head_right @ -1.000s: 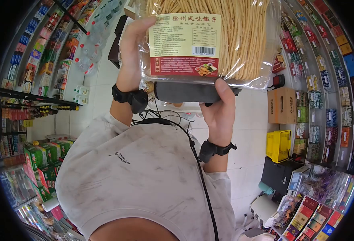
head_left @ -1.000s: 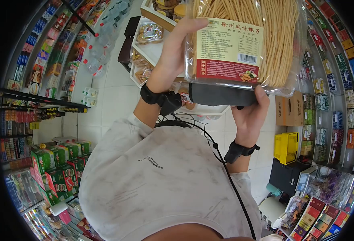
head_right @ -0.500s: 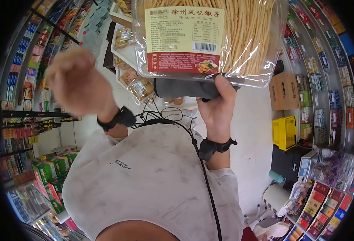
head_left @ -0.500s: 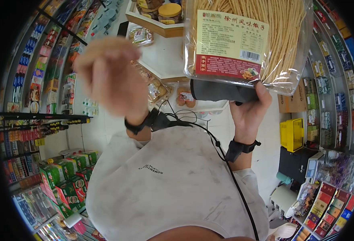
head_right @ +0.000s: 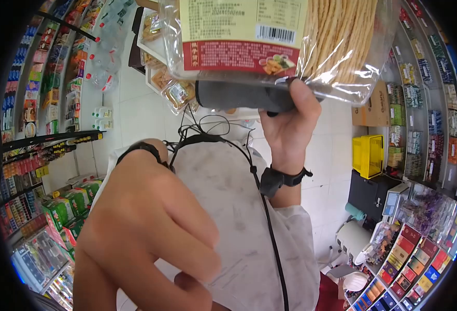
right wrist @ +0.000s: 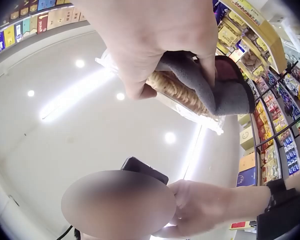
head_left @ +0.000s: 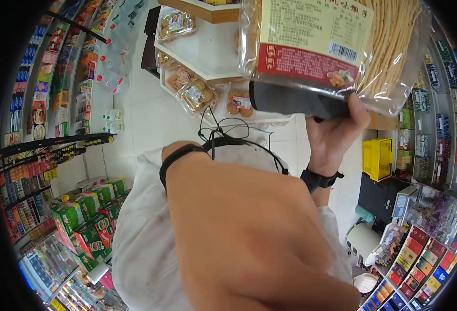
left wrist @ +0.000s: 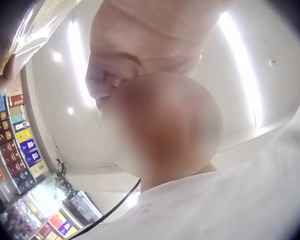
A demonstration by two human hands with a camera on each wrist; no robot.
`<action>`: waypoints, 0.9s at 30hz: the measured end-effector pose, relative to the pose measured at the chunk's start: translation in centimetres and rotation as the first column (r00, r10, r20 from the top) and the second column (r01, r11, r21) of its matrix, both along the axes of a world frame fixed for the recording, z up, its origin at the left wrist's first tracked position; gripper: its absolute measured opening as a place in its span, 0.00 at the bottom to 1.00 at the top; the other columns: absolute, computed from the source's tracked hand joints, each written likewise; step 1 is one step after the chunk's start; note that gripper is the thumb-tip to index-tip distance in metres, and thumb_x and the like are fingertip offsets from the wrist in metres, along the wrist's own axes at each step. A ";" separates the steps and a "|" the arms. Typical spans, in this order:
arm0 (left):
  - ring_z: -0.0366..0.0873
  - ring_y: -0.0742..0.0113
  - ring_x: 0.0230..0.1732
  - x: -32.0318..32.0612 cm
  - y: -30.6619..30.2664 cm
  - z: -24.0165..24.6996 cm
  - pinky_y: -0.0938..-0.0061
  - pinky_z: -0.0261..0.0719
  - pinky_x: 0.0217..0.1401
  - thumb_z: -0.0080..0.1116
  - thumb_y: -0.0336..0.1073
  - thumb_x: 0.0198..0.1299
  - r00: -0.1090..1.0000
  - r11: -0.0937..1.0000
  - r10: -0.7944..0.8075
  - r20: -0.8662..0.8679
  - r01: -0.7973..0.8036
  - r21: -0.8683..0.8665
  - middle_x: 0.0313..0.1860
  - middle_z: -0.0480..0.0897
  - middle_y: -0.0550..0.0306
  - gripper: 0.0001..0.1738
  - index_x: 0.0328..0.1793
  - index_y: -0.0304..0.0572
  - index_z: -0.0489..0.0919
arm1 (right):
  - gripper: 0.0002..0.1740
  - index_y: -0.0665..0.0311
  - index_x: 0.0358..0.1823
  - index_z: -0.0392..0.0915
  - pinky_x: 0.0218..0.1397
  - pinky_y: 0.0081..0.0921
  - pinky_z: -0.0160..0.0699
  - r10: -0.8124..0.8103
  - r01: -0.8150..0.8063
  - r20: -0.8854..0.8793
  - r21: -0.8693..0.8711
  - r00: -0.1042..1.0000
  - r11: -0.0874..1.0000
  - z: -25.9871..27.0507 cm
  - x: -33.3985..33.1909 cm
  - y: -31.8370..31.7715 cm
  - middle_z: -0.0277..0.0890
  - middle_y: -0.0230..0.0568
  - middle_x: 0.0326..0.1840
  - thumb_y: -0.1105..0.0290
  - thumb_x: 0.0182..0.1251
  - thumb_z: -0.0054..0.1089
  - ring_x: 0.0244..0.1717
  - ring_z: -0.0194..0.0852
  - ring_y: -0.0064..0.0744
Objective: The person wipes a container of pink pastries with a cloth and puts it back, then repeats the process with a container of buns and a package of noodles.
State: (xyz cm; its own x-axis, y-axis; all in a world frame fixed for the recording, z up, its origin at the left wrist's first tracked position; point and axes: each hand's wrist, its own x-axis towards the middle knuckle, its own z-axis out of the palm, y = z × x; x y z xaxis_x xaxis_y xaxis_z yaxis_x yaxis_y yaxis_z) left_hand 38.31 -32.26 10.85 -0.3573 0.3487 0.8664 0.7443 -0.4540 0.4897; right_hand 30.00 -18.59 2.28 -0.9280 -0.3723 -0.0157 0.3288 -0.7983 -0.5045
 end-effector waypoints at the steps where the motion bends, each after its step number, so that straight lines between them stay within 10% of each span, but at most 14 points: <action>1: 0.73 0.65 0.26 -0.2 0.1 -0.2 0.74 0.68 0.22 0.65 0.26 0.55 1.000 1.000 -0.008 -0.018 0.008 0.001 0.31 0.80 0.53 0.20 0.53 0.48 0.74 | 0.27 0.67 0.63 0.68 0.60 0.41 0.77 0.027 -0.027 -0.005 -0.073 1.000 0.997 0.0 0.0 -0.1 0.76 0.45 0.58 0.65 0.64 0.58 0.57 0.77 0.41; 7: 0.73 0.64 0.31 -1.1 -0.6 -0.8 0.74 0.69 0.27 0.63 0.26 0.56 0.995 0.998 0.050 -0.086 -0.046 0.054 0.35 0.80 0.53 0.17 0.51 0.43 0.73 | 0.31 0.60 0.65 0.69 0.60 0.45 0.77 -0.009 0.009 0.022 0.033 1.000 0.999 -0.1 -0.1 -0.2 0.74 0.43 0.62 0.60 0.60 0.60 0.61 0.73 0.42; 11: 0.73 0.64 0.34 -1.2 -2.6 -0.7 0.73 0.70 0.30 0.61 0.27 0.57 0.917 0.911 0.388 -0.092 -0.366 0.190 0.38 0.79 0.52 0.15 0.50 0.40 0.73 | 0.30 0.63 0.64 0.69 0.62 0.45 0.78 0.014 -0.013 -0.018 0.075 1.000 0.997 -0.2 -0.3 0.1 0.74 0.44 0.62 0.61 0.61 0.58 0.60 0.75 0.42; 16: 0.74 0.64 0.55 -1.3 -6.7 -1.8 0.69 0.73 0.54 0.61 0.35 0.61 0.279 0.298 0.890 0.360 -0.954 0.002 0.53 0.78 0.49 0.29 0.66 0.26 0.70 | 0.32 0.65 0.68 0.64 0.62 0.44 0.78 -0.006 0.009 -0.045 0.055 0.999 0.998 -0.8 -0.6 0.1 0.74 0.47 0.62 0.63 0.63 0.57 0.60 0.76 0.42; 19: 0.72 0.53 0.63 -3.8 -7.6 -4.2 0.63 0.70 0.65 0.46 0.49 0.73 0.290 0.375 0.859 0.422 -0.917 -0.133 0.62 0.75 0.43 0.34 0.76 0.33 0.59 | 0.33 0.66 0.69 0.63 0.62 0.44 0.78 0.033 -0.030 -0.049 0.056 0.998 0.998 -0.8 -0.7 0.2 0.74 0.48 0.62 0.64 0.63 0.57 0.60 0.76 0.42; 22: 0.70 0.57 0.68 -4.3 -7.2 -5.2 0.63 0.68 0.69 0.43 0.52 0.74 0.456 0.698 0.496 0.739 -0.716 -0.027 0.68 0.71 0.43 0.34 0.75 0.33 0.61 | 0.33 0.67 0.69 0.63 0.63 0.45 0.78 0.054 -0.053 -0.025 0.049 0.998 0.997 -1.3 -0.7 0.0 0.74 0.48 0.62 0.65 0.63 0.57 0.60 0.76 0.42; 27: 0.75 0.71 0.59 -5.1 -5.6 -5.1 0.74 0.72 0.62 0.50 0.49 0.72 0.467 0.712 0.339 0.817 -0.695 0.101 0.59 0.78 0.53 0.29 0.71 0.36 0.66 | 0.32 0.66 0.69 0.63 0.64 0.43 0.76 0.103 -0.093 -0.064 0.145 0.993 0.985 -1.5 -0.5 -0.6 0.75 0.45 0.61 0.63 0.65 0.58 0.61 0.75 0.41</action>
